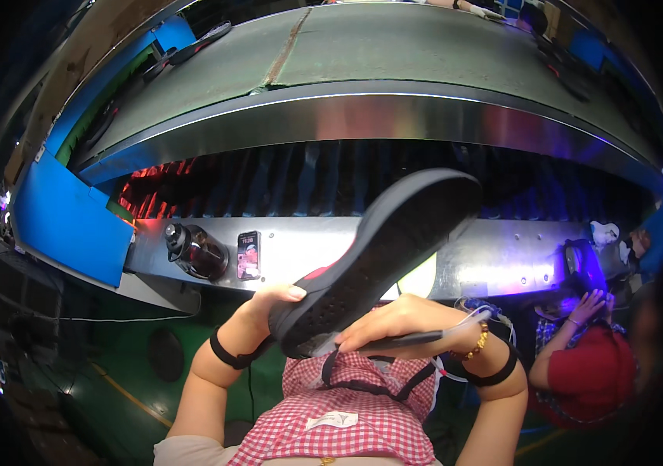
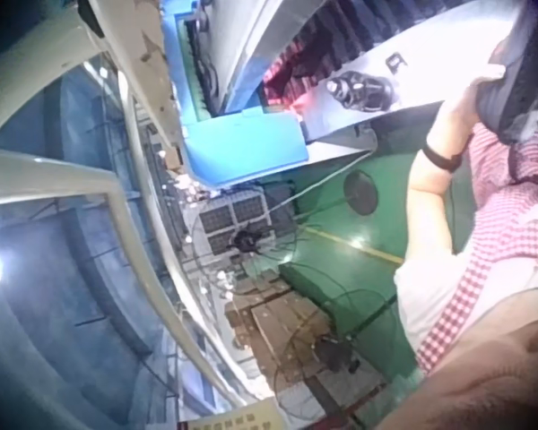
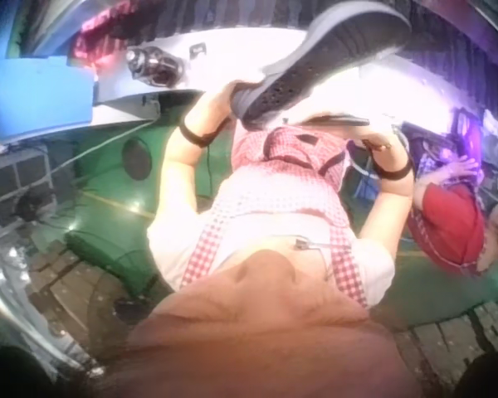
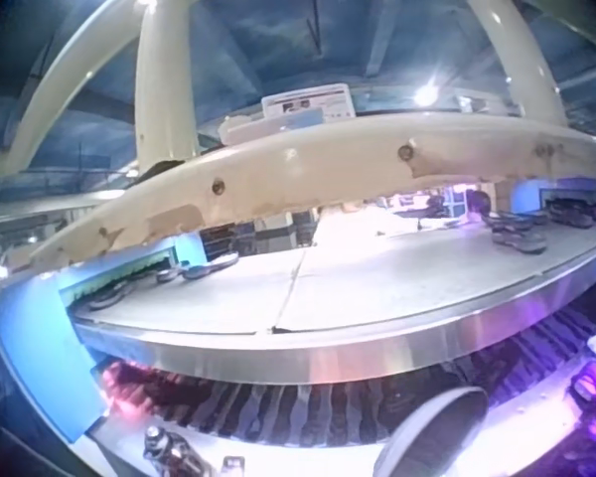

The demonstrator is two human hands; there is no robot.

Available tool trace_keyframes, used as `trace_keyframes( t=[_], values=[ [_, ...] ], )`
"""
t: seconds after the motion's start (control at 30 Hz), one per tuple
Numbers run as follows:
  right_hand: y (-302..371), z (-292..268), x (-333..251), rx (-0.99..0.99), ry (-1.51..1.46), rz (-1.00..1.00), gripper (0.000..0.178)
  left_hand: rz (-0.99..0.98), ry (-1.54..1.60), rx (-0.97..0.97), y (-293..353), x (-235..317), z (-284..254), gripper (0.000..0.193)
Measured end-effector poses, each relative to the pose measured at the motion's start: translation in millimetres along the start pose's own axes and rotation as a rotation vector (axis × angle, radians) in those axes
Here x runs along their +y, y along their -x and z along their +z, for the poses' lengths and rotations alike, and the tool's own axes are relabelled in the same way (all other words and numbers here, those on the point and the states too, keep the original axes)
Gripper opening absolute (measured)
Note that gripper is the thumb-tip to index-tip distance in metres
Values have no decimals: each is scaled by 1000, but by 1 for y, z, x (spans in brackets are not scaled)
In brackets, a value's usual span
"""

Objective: Applying glue to the undersides of shoe soles using a brush at a factory workstation.

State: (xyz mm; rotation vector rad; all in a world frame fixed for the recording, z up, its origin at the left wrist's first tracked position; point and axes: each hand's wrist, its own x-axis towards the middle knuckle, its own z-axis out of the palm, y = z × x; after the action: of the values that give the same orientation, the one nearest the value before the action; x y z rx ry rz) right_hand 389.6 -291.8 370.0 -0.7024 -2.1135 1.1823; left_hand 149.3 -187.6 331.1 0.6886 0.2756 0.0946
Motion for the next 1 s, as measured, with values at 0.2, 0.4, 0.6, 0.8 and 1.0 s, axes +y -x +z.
trace_keyframes(
  t=[0.2,0.4,0.6,0.8,1.0],
  values=[
    [6,-10,-9,-61,72,12,28,-57,47,76,2,-7,-9,59],
    [13,-15,-15,-166,170,114,29,-32,36,70,5,-12,-20,59],
    [17,-13,-11,77,58,53,22,20,-38,554,33,5,39,57],
    [25,-9,-5,227,34,-5,23,130,-72,689,49,5,55,50],
    [32,-5,-5,112,99,99,23,204,85,659,62,-11,24,47]
  ],
)
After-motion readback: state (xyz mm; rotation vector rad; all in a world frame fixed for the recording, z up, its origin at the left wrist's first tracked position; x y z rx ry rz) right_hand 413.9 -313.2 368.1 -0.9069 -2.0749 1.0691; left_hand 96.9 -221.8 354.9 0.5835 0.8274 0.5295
